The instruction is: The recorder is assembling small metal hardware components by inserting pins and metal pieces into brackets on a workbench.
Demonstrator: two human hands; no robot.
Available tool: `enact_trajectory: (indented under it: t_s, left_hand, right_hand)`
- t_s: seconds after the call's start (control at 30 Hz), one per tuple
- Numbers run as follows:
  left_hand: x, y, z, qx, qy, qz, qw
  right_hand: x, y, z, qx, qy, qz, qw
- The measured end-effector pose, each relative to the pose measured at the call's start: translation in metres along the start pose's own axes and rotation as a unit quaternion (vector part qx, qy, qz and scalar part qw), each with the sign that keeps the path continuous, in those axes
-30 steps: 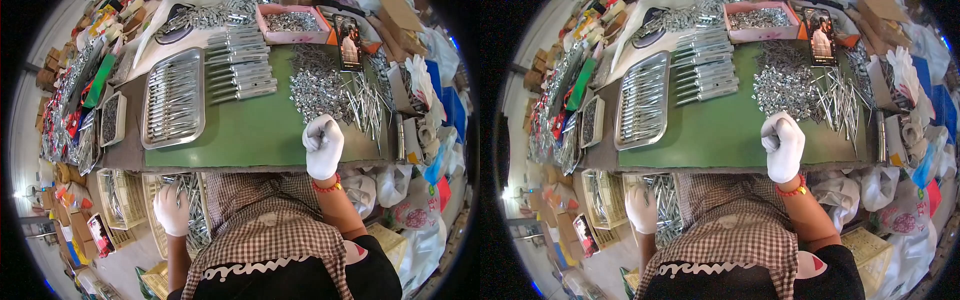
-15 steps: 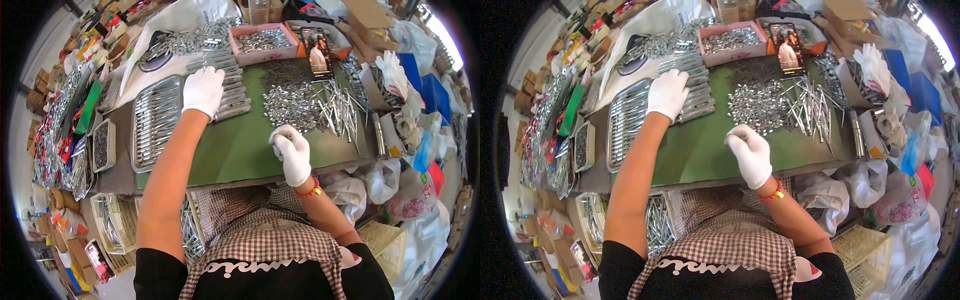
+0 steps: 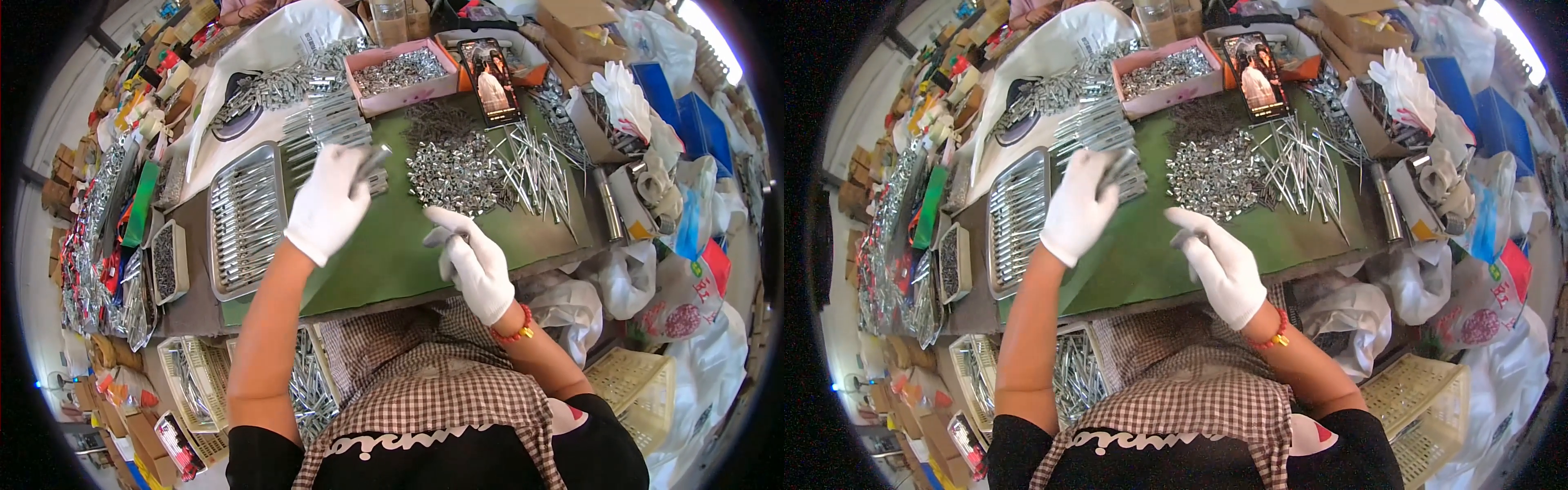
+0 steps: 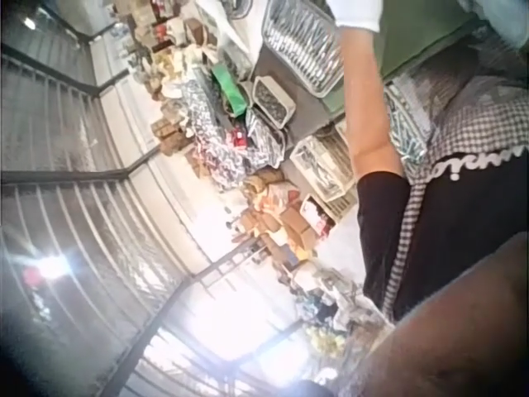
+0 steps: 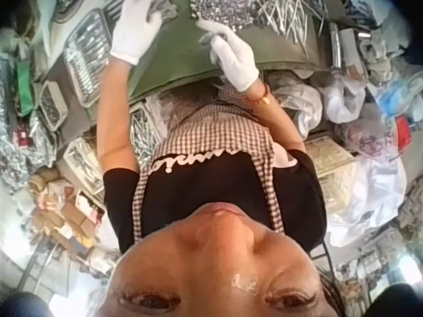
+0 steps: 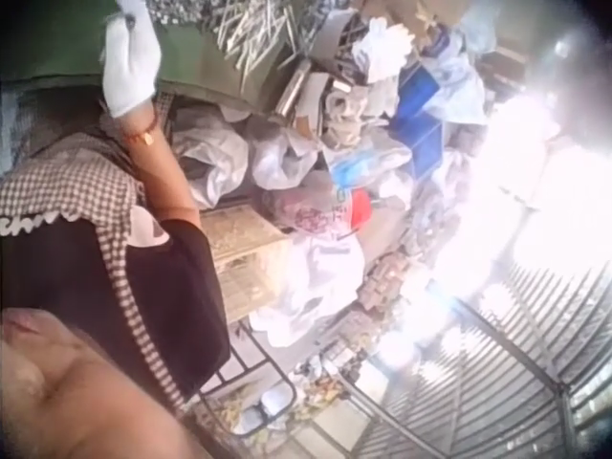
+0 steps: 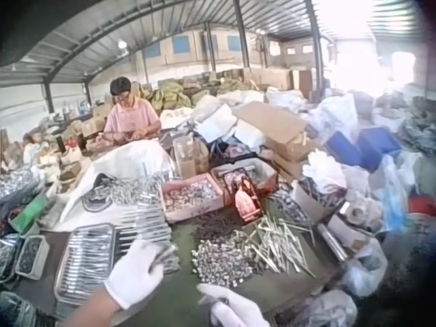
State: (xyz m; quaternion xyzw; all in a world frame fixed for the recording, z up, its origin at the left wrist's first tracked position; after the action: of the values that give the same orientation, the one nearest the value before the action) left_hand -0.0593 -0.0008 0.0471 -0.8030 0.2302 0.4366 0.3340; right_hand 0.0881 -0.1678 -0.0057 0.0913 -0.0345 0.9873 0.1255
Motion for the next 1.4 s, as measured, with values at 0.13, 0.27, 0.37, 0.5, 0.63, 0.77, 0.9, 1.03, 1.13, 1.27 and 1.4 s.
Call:
enact_trajectory:
  t_s: [0.13,0.27,0.37,0.5,0.63,0.77,0.9,1.03,1.13,1.27,1.4]
  left_hand:
    - [0.015,0.022,-0.029,0.033,0.048,0.121,0.991]
    - [0.027,0.034,-0.079,0.147,-0.054,0.158,0.975]
    - [0.026,0.041,-0.075,0.139,-0.03,0.156,0.977]
    - [0.024,0.05,-0.066,0.126,-0.012,0.14,0.982]
    - [0.03,0.055,-0.064,0.115,0.004,0.127,0.985]
    - [0.034,0.06,-0.06,0.081,0.024,0.145,0.986]
    - [0.036,0.061,-0.06,0.072,0.066,0.122,0.988]
    - [0.036,0.06,-0.063,0.048,0.067,0.132,0.988]
    - [0.038,0.062,-0.062,0.036,0.067,0.118,0.99]
    - [0.039,0.064,-0.063,0.058,0.056,0.072,0.994]
    - [0.039,0.063,-0.065,0.066,0.035,0.059,0.995]
  right_hand:
    - [-0.015,0.01,0.002,0.086,0.064,-0.05,0.993]
    - [-0.024,0.012,0.003,0.109,0.015,-0.052,0.993]
    - [-0.023,0.009,0.01,0.119,0.038,-0.072,0.989]
    - [-0.028,0.01,0.011,0.146,0.071,-0.057,0.985]
    - [-0.032,0.009,0.007,0.139,0.241,-0.056,0.959]
    - [-0.036,0.009,0.008,0.108,0.254,-0.06,0.959]
    - [-0.034,0.009,0.013,0.029,0.29,-0.058,0.955]
    - [-0.033,0.008,0.013,-0.015,0.269,-0.05,0.962]
    - [-0.034,0.009,0.008,-0.042,0.253,-0.042,0.966]
    - [-0.034,0.009,0.008,-0.048,0.262,-0.045,0.963]
    - [-0.038,0.009,0.011,-0.034,0.277,-0.058,0.958]
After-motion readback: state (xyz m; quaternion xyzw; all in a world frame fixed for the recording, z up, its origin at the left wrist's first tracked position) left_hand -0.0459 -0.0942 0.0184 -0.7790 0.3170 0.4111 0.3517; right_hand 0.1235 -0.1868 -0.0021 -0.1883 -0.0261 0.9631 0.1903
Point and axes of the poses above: each hand's wrist, its own y-axis away from the middle knuckle, its own x-axis out of the palm, z = x × y, the point moved 3 cm from there along -y, towards the middle knuckle, and after that the axes turned 1 degree about -x, right-handed, at the moved point
